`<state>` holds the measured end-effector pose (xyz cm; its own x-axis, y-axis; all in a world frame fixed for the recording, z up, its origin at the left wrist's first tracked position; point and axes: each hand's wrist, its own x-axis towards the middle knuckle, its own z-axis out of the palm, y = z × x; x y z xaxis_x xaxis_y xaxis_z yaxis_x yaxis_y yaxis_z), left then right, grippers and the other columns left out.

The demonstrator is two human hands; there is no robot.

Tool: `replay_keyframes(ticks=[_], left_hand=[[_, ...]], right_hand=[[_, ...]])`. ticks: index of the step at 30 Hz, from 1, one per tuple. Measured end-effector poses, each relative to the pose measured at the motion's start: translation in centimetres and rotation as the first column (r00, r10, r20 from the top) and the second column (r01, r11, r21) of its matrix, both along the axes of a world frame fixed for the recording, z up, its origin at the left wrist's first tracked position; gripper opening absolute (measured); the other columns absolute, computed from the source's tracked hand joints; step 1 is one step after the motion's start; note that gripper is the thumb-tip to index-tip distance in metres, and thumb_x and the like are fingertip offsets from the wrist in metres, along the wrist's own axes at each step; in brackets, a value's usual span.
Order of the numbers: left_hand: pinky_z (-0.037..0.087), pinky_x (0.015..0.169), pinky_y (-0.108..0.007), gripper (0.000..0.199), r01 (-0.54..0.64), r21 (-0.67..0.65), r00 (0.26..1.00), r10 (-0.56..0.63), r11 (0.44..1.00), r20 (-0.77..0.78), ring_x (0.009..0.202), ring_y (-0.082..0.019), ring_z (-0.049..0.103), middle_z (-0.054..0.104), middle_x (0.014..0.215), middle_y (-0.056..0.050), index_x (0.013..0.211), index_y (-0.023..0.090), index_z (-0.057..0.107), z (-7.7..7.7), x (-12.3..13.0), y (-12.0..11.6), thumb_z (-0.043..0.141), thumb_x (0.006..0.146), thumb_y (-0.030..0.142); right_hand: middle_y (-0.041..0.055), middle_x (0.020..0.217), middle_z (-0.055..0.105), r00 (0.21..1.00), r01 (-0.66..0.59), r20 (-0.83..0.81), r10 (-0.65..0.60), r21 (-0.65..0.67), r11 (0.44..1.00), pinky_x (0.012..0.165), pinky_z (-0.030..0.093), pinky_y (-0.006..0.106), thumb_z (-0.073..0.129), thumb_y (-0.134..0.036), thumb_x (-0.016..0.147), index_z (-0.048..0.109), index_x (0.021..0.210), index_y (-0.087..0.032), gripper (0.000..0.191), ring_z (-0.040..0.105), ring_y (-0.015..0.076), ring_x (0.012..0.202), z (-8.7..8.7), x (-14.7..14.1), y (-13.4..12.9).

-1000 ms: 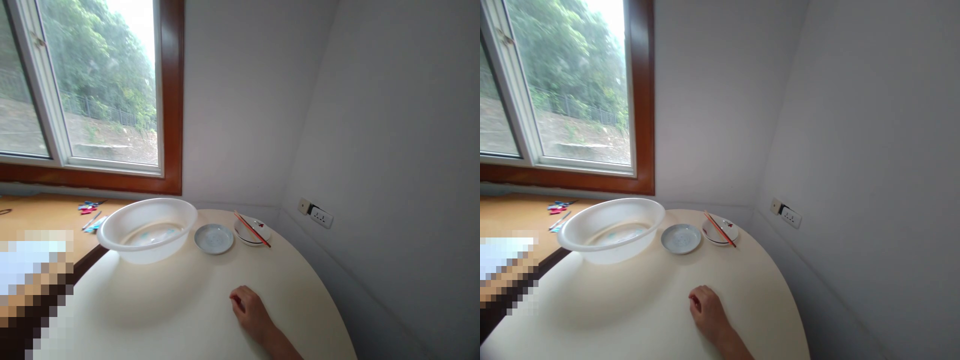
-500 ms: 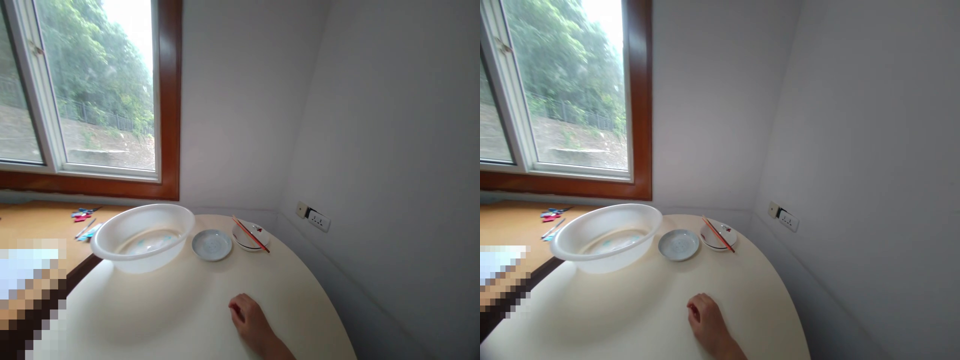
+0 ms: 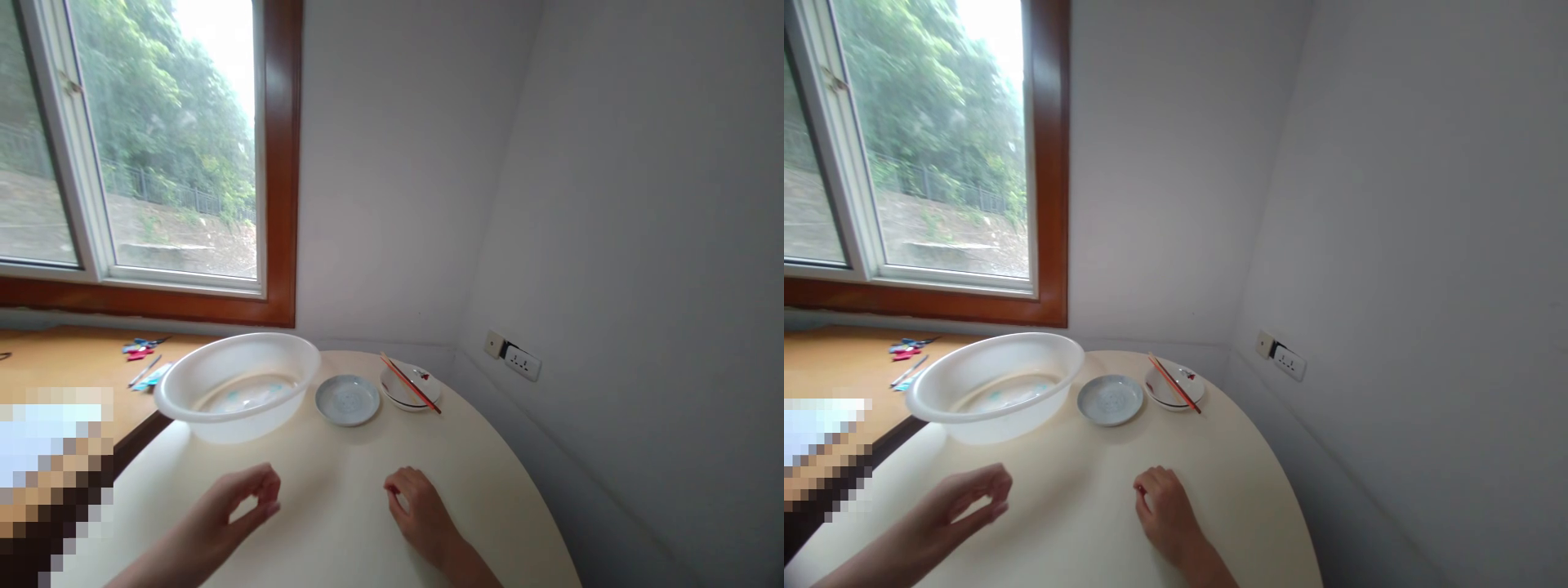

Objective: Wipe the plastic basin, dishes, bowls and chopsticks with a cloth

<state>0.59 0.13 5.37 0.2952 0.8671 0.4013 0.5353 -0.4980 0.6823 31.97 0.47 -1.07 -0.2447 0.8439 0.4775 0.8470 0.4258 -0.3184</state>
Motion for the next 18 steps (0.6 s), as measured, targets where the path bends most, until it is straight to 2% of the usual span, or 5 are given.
replay_keyframes(ticks=[4, 6, 11, 14, 18], left_hand=[[0.049, 0.085, -0.031, 0.028, 0.167, 0.127, 0.944, -0.122, 0.978, -0.306, 0.095, -0.020, 0.062, 0.067, 0.100, -0.006, 0.091, 0.023, 0.060, -1.5, 0.2, 2.9, 0.036, 0.090, 0.038], [0.041, 0.098, -0.042, 0.035, 0.192, 0.166, 0.897, -0.104, 0.967, -0.430, 0.119, -0.025, 0.049, 0.056, 0.127, -0.008, 0.116, 0.025, 0.055, -2.4, 0.2, 3.7, 0.037, 0.089, 0.039], [0.018, 0.108, -0.054, 0.064, 0.294, 0.081, 0.758, -0.180, 0.952, -0.627, 0.136, -0.029, 0.018, 0.019, 0.150, -0.006, 0.144, 0.030, 0.013, -2.7, 1.1, 4.2, 0.038, 0.088, 0.048], [0.014, 0.108, -0.056, 0.064, 0.317, 0.030, 0.715, -0.218, 0.948, -0.664, 0.136, -0.031, 0.012, 0.012, 0.150, -0.005, 0.143, 0.033, 0.007, -2.3, 1.9, 4.4, 0.034, 0.088, 0.052], [0.014, 0.108, -0.056, 0.062, 0.338, -0.012, 0.690, -0.257, 0.941, -0.677, 0.136, -0.031, 0.010, 0.009, 0.150, -0.002, 0.142, 0.036, 0.006, -3.2, 2.4, 4.9, 0.031, 0.089, 0.054]], right_hand=[[0.0036, 0.078, 0.062, 0.999, 0.011, 0.050, -0.013, 0.038, 0.999, 0.073, 0.041, 0.031, 0.043, -0.004, 0.076, 0.058, 0.079, -0.018, 0.020, 0.056, 0.0174, 0.077, 1.6, 1.5, -0.5], [0.0052, 0.084, 0.063, 0.997, 0.015, 0.078, -0.015, 0.003, 1.000, 0.077, 0.042, 0.033, 0.042, -0.005, 0.077, 0.059, 0.084, -0.018, 0.023, 0.057, 0.0182, 0.082, 2.6, 2.2, -0.9], [0.0104, 0.139, 0.042, 0.979, 0.015, 0.200, 0.037, -0.255, 0.967, 0.104, 0.027, 0.044, 0.048, -0.032, 0.084, 0.042, 0.132, -0.021, 0.049, 0.036, 0.0249, 0.128, 4.0, 3.0, -1.8], [0.0056, 0.150, 0.017, 0.963, 0.030, 0.257, 0.082, -0.402, 0.915, 0.110, 0.013, 0.050, 0.048, -0.044, 0.084, 0.020, 0.143, -0.027, 0.067, 0.013, 0.0262, 0.138, 3.3, 2.9, -1.9], [0.0040, 0.151, 0.007, 0.954, -0.022, 0.261, 0.149, -0.433, 0.901, 0.110, 0.005, 0.055, 0.043, -0.053, 0.085, 0.009, 0.143, -0.032, 0.070, 0.004, 0.0288, 0.138, 1.0, 2.6, -1.4]])
